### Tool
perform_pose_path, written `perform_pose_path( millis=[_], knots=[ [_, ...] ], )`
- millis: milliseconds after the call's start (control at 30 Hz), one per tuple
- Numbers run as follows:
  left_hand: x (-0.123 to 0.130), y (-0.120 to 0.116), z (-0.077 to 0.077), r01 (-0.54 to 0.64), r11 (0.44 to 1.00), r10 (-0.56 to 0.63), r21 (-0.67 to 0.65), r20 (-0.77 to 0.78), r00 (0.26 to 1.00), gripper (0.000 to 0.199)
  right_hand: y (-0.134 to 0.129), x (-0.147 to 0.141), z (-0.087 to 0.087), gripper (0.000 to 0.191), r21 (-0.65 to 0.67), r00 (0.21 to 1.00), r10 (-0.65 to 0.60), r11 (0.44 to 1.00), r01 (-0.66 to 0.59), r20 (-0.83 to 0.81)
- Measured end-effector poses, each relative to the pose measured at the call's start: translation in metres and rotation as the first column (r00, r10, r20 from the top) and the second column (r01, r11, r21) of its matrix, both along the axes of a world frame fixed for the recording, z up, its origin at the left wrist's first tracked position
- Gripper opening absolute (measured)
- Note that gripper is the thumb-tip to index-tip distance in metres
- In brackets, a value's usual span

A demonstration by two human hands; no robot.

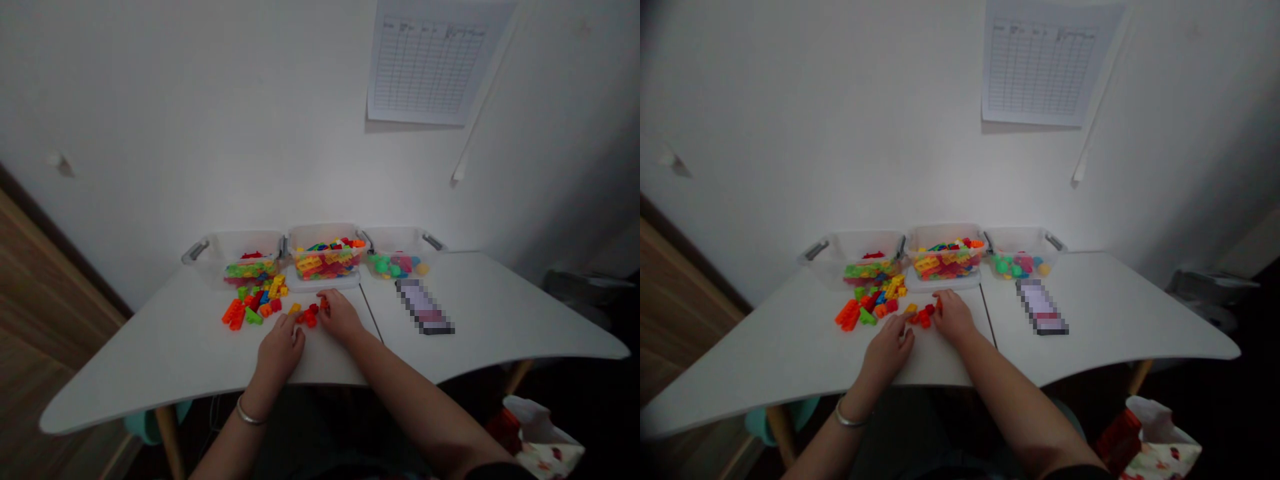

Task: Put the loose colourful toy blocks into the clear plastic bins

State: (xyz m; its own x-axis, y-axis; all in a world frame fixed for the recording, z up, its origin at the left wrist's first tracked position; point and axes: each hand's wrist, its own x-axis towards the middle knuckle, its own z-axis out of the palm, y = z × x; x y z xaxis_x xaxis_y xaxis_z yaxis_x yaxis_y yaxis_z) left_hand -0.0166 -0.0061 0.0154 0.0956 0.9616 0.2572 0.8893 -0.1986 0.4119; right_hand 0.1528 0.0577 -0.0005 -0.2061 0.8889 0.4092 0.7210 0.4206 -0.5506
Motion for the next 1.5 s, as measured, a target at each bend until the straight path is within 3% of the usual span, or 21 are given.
perform_pose_path(
  millis=[167,300,467,633,900,1033,1133,1300,1500],
  knots=[
    [0.000,0.003,-0.001,0.061,0.998,-0.062,-0.034,-0.044,0.997,0.033,-0.002,-0.001,0.002,0.033,-0.027,1.000,0.004,1.000,-0.005,-0.002],
    [-0.004,0.010,-0.011,0.100,0.992,-0.097,0.081,-0.030,0.995,0.027,-0.003,-0.001,0.002,0.030,-0.026,1.000,0.017,1.000,-0.017,-0.006],
    [-0.009,0.023,-0.028,0.086,0.964,-0.110,0.251,0.081,0.991,0.041,-0.001,0.000,0.001,0.030,-0.020,0.999,0.041,0.999,-0.042,-0.032],
    [-0.009,0.029,-0.036,0.071,0.956,-0.107,0.285,0.115,0.988,0.047,0.002,0.001,-0.002,0.032,0.008,0.995,0.073,0.997,-0.073,-0.070],
    [-0.006,0.014,-0.016,-0.002,0.967,0.022,0.255,-0.074,0.997,0.040,0.008,0.001,-0.010,0.034,0.057,0.980,0.119,0.992,-0.111,-0.163],
    [-0.004,0.010,-0.007,0.046,0.995,-0.032,0.086,-0.158,0.987,0.031,0.010,0.002,-0.012,0.030,0.087,0.969,0.115,0.991,-0.098,-0.218],
    [-0.003,0.009,-0.006,0.078,0.995,-0.068,0.058,-0.146,0.987,0.030,0.011,0.002,-0.011,0.031,0.103,0.952,0.086,0.993,-0.058,-0.294],
    [-0.002,0.010,-0.007,0.100,0.988,-0.076,0.120,-0.191,0.979,0.028,0.012,0.011,0.008,0.028,0.227,0.915,0.017,0.970,0.082,-0.404],
    [-0.003,0.012,-0.011,0.128,0.978,-0.094,0.166,-0.196,0.976,0.025,0.037,0.040,0.060,0.023,0.401,0.919,-0.089,0.880,0.253,-0.384]
  ],
)
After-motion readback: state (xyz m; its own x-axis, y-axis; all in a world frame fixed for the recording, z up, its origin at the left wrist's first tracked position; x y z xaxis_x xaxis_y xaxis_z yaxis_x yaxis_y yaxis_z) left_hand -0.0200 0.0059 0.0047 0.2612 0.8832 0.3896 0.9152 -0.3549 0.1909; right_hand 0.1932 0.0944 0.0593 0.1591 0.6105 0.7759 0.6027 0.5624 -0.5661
